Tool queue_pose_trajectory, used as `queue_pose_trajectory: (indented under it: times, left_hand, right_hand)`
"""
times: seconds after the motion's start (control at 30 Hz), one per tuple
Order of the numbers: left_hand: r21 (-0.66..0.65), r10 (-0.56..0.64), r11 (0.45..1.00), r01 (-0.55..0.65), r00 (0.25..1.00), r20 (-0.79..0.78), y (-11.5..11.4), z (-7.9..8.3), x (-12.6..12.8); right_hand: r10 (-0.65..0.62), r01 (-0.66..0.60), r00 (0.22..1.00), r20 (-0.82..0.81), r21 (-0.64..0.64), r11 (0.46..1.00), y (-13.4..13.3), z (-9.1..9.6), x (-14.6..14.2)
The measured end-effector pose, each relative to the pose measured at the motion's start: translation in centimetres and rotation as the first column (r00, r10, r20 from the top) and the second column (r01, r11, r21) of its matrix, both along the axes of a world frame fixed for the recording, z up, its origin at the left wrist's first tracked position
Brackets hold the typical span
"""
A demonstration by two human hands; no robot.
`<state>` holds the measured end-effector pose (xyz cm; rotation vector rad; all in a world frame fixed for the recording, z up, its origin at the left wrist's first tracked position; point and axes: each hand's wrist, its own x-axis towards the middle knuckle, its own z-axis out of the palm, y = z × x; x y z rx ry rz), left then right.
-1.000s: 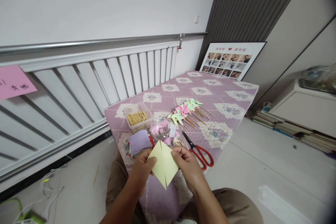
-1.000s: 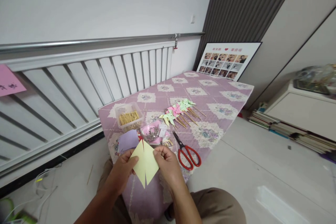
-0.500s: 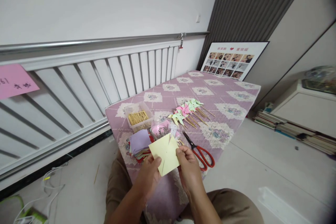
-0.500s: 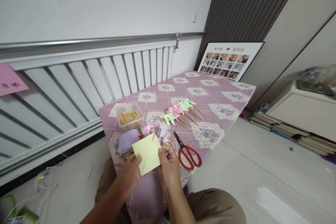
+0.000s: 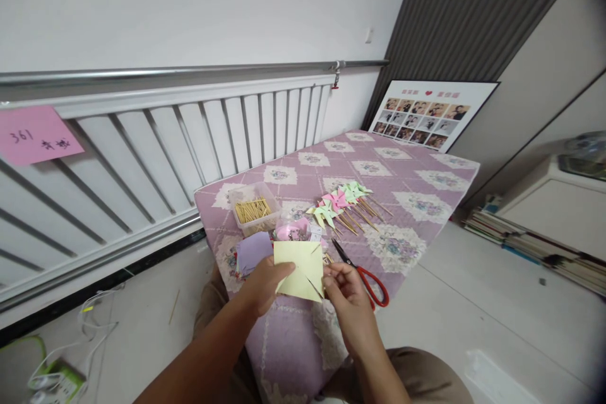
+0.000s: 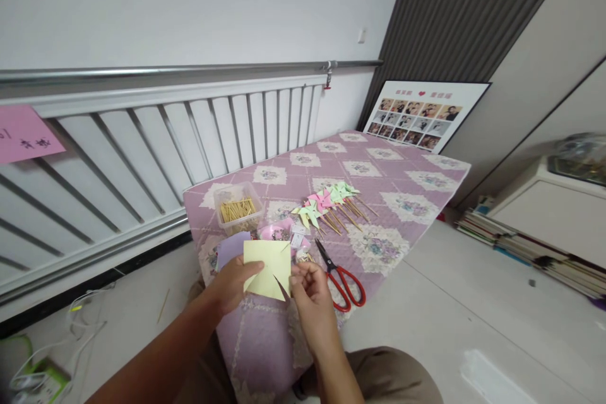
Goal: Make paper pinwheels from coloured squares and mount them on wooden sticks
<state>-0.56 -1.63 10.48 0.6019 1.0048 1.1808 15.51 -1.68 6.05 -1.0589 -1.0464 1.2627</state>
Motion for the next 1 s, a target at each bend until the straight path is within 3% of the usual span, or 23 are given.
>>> queue_pose_trajectory:
  times: [0.1, 0.2, 0.43, 0.57, 0.73, 1.0]
  left_hand:
    - [0.074, -0.171, 0.982, 0.172, 0.985, -0.026, 0.6, -0.2, -0.8]
    - [0.098, -0.174, 0.979, 0.18, 0.982, -0.075, 1.0, -0.3, -1.5]
    - [0.137, -0.253, 0.95, 0.28, 0.95, -0.185, 1.7, -0.3, -1.9]
    - [0.12, -0.318, 0.932, 0.341, 0.931, -0.177, 1.9, -0.4, -2.0]
    - [0.087, -0.317, 0.936, 0.341, 0.924, -0.212, 1.8, -0.1, -1.6]
    - [0.109, -0.309, 0.927, 0.358, 0.896, -0.32, 1.3, 0.5, -0.9]
  right_hand:
    - [0.039, -0.06, 0.989, 0.141, 0.148, 0.987, -0.1, 0.3, 1.0]
    - [0.11, -0.164, 0.961, 0.253, 0.206, 0.965, -0.3, 0.6, 1.7]
    - [0.257, -0.32, 0.892, 0.372, 0.119, 0.94, -1.3, 1.2, 1.2]
    - [0.283, -0.378, 0.859, 0.426, 0.158, 0.912, -1.4, 1.9, 0.9]
    - [0.253, -0.376, 0.847, 0.468, 0.19, 0.907, -1.1, 2.1, 0.7]
    - [0.223, -0.311, 0.848, 0.481, 0.11, 0.944, -1.1, 1.6, 0.2]
